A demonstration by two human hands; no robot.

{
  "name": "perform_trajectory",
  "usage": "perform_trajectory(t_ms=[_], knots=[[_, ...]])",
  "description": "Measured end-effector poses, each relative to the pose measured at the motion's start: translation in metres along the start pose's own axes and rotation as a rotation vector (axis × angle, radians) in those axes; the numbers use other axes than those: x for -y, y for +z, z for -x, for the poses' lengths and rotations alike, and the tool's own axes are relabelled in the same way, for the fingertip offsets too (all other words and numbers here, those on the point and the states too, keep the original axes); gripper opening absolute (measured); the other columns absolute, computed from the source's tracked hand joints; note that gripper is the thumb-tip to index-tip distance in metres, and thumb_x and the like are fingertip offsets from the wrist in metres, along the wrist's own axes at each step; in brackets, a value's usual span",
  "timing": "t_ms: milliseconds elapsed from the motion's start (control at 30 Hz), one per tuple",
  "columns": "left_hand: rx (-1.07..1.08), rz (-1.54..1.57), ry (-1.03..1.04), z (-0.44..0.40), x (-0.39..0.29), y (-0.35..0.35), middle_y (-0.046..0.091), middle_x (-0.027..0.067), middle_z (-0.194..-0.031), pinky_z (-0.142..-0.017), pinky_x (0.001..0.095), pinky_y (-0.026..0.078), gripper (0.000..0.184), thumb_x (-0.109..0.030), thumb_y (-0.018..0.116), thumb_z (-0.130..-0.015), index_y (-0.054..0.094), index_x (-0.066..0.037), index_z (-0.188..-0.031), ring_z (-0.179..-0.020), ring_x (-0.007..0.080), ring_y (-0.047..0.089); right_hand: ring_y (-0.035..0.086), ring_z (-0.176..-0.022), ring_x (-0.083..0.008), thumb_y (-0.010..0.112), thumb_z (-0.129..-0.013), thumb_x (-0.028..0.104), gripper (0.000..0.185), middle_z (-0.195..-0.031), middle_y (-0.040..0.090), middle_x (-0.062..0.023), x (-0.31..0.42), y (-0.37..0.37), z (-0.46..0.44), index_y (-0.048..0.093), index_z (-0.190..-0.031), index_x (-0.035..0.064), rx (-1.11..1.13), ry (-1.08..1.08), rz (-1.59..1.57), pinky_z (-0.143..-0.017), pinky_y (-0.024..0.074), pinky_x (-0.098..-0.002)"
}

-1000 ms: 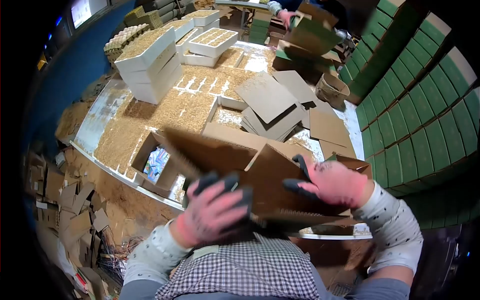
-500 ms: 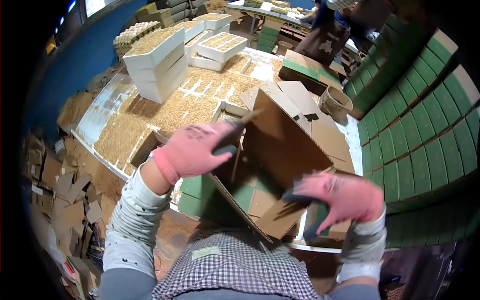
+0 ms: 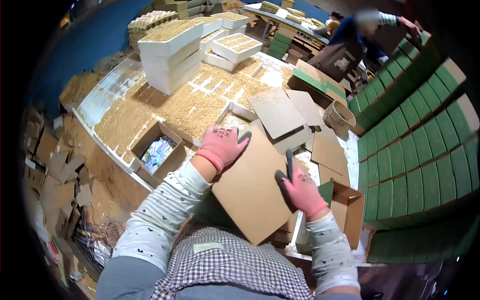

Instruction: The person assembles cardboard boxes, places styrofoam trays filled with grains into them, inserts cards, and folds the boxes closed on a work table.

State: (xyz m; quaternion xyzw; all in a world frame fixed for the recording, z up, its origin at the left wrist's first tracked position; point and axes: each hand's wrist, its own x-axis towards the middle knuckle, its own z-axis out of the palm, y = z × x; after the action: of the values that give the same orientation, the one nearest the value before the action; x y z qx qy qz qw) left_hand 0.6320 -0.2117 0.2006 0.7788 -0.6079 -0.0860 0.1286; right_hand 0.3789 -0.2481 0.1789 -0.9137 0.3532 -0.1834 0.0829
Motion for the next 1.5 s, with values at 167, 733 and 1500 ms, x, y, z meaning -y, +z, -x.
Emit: perform_trajectory(t_ms=[167, 733, 1500], knots=[[-0.732, 0.579, 0.509, 0.059, 0.050, -0.044, 0.062, 0.0156, -0.104, -0.094, 0.0371, 0.040, 0.045, -0.039, 0.051, -0.087, 0.058, -0.002, -0.111, -0.102, 0.0285, 0.058, 0.055, -0.098, -0.0187, 0.054, -0.089, 0.022, 0.039, -0.112, 0.056, -0.0110, -0.038, -0.089, 0.005, 0.051, -0.119, -0.0018, 0.032, 0.461, -0.732, -0.089, 0.0434, -0.0312], [-0.649, 0.495, -1.311, 0.117, 0.396, 0.173, 0.012, 0.0265, -0.147, -0.107, 0.0571, 0.014, 0.058, -0.042, 0.031, -0.097, 0.011, -0.020, -0.146, -0.133, 0.0468, 0.015, 0.059, -0.088, -0.0246, 0.073, -0.063, 0.028, 0.048, -0.092, 0.063, -0.0053, 0.041, -0.029, -0.035, 0.061, -0.107, 0.0133, 0.692, -0.136, 0.140, -0.080, 0.0461, -0.0363], [-0.913, 1.717, -0.328, 0.156, 0.266, -0.003, 0.058, 0.0122, -0.115, -0.095, 0.0358, 0.043, 0.041, -0.020, 0.049, -0.088, 0.046, -0.001, -0.125, -0.106, 0.0242, 0.056, 0.044, -0.118, -0.0372, 0.078, -0.049, 0.040, 0.088, -0.126, 0.048, -0.0196, 0.021, -0.024, -0.016, 0.049, -0.123, 0.0021, 0.419, -0.385, 0.094, -0.104, 0.0316, -0.0456]])
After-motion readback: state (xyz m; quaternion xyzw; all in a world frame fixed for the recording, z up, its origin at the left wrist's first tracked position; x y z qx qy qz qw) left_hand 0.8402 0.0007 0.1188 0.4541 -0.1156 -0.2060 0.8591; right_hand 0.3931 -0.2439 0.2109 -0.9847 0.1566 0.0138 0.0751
